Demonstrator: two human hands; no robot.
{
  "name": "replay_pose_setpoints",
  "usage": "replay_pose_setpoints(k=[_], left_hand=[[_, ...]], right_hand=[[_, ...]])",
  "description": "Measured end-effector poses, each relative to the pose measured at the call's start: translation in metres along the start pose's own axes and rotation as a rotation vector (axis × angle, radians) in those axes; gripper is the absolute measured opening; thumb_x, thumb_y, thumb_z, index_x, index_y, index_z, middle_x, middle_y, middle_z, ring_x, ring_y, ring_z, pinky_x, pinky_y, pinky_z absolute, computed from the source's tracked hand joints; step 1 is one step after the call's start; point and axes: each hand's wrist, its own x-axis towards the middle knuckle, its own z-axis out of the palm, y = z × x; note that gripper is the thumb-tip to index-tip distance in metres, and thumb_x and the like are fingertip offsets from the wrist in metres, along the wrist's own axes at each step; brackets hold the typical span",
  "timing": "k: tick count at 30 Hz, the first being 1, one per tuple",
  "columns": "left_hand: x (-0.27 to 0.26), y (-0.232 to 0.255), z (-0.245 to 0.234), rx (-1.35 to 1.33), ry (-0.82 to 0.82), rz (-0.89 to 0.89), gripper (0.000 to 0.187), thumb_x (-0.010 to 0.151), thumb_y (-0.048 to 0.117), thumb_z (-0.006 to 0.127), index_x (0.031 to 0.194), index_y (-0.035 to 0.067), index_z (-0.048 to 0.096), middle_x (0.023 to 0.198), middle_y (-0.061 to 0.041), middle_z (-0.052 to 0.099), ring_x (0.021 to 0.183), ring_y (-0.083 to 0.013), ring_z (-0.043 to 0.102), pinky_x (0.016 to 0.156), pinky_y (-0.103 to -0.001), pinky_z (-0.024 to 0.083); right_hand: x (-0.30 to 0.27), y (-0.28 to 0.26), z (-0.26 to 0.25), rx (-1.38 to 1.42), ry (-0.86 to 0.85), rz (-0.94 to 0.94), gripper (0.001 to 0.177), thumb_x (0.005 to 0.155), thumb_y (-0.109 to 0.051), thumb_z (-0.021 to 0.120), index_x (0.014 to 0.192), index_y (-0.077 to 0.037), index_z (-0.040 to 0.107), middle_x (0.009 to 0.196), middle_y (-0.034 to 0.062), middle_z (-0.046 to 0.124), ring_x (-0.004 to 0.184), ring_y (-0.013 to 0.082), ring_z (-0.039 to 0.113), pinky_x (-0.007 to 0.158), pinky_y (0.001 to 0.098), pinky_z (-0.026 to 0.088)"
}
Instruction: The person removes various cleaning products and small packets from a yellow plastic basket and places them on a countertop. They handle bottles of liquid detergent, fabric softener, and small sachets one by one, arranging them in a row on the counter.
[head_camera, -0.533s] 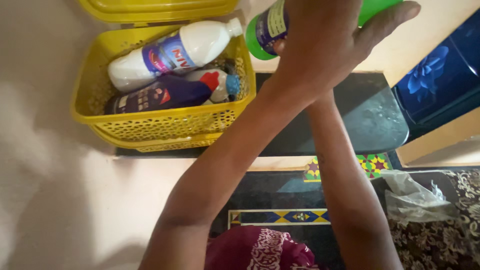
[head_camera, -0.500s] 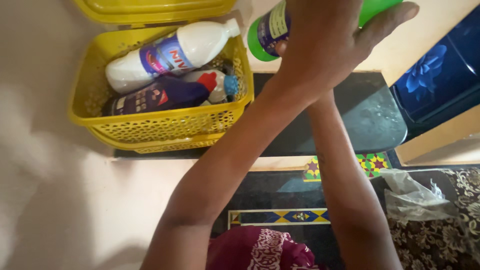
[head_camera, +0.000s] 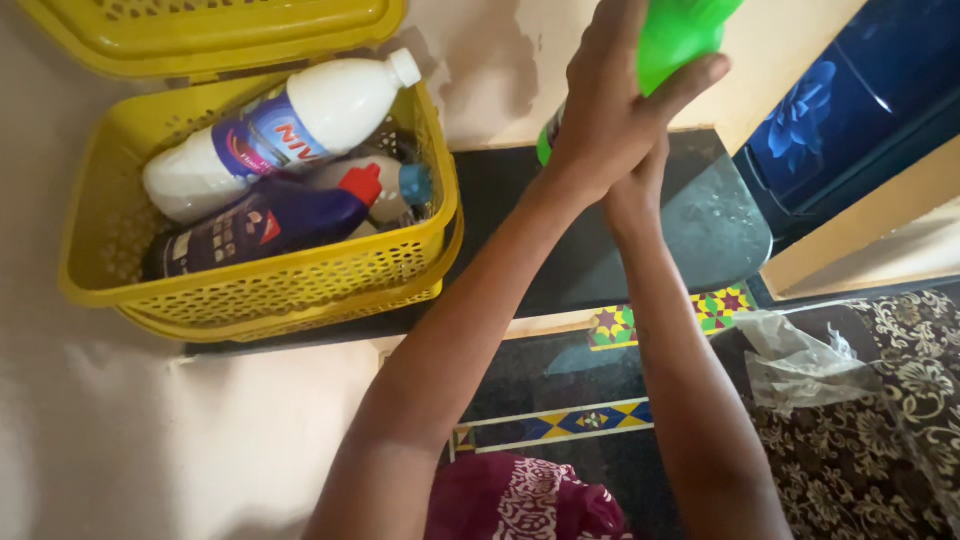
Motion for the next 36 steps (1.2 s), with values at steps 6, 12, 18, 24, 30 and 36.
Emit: replay_pose_setpoints(k=[6,12,18,24,30,36], left_hand=[[-0.021,-0.034,0.007,-0.145,-0.092,-0.169,0.080,0.098,0.040,0.077,0.156,0.008,0.032,0.136,-0.017,0.058,0.125,-0.0283,0.063,0.111,-0.039,0.051],[-0.042,-0.055,0.014,-0.224,-0.147,-0.333,0.093,0.096,0.047,0.070,0.163,0.003,0.022,0.140,-0.023,0.060,0.129,-0.0306,0.064,0.114,-0.041,0.049],[-0.053,-0.077,0.019,-0.264,-0.191,-0.358,0.090,0.099,0.046,0.068,0.163,0.003,0.022,0.149,-0.025,0.053,0.138,-0.0330,0.058,0.118,-0.042,0.045],[-0.065,-0.101,0.026,-0.264,-0.172,-0.319,0.076,0.103,0.035,0.067,0.161,0.003,0.028,0.155,-0.025,0.047,0.147,-0.0314,0.047,0.123,-0.041,0.039],[-0.085,-0.121,0.027,-0.312,-0.123,-0.348,0.067,0.103,0.030,0.068,0.154,0.000,0.037,0.150,-0.021,0.051,0.142,-0.0276,0.050,0.121,-0.040,0.040],[-0.115,-0.142,0.041,-0.249,0.005,-0.369,0.061,0.102,0.039,0.067,0.141,-0.002,0.043,0.133,-0.015,0.052,0.123,-0.0225,0.055,0.109,-0.038,0.046]], right_hand=[[-0.011,0.011,-0.009,-0.056,0.048,-0.083,0.060,0.105,0.000,0.063,0.158,-0.005,0.037,0.149,0.0103,0.054,0.134,0.0192,0.056,0.112,0.0322,0.046],[-0.017,0.038,-0.018,0.013,0.085,0.053,0.066,0.098,0.005,0.067,0.154,-0.007,0.036,0.140,0.0087,0.056,0.122,0.0174,0.060,0.097,0.0304,0.053],[-0.016,0.060,-0.023,0.073,0.099,0.038,0.066,0.098,0.003,0.068,0.154,-0.007,0.033,0.140,0.0108,0.057,0.125,0.0192,0.062,0.101,0.0311,0.055],[-0.012,0.067,-0.024,-0.100,0.164,0.036,0.069,0.097,-0.001,0.074,0.153,-0.006,0.033,0.138,0.0126,0.058,0.126,0.0233,0.061,0.103,0.0353,0.053],[-0.019,0.068,-0.033,-0.187,0.054,-0.021,0.088,0.089,0.002,0.074,0.161,-0.006,0.024,0.152,0.0185,0.047,0.142,0.0296,0.050,0.118,0.0416,0.043],[-0.022,0.074,-0.044,-0.181,-0.036,-0.003,0.090,0.088,0.006,0.067,0.164,-0.007,0.021,0.154,0.0199,0.048,0.144,0.0301,0.050,0.120,0.0411,0.042]])
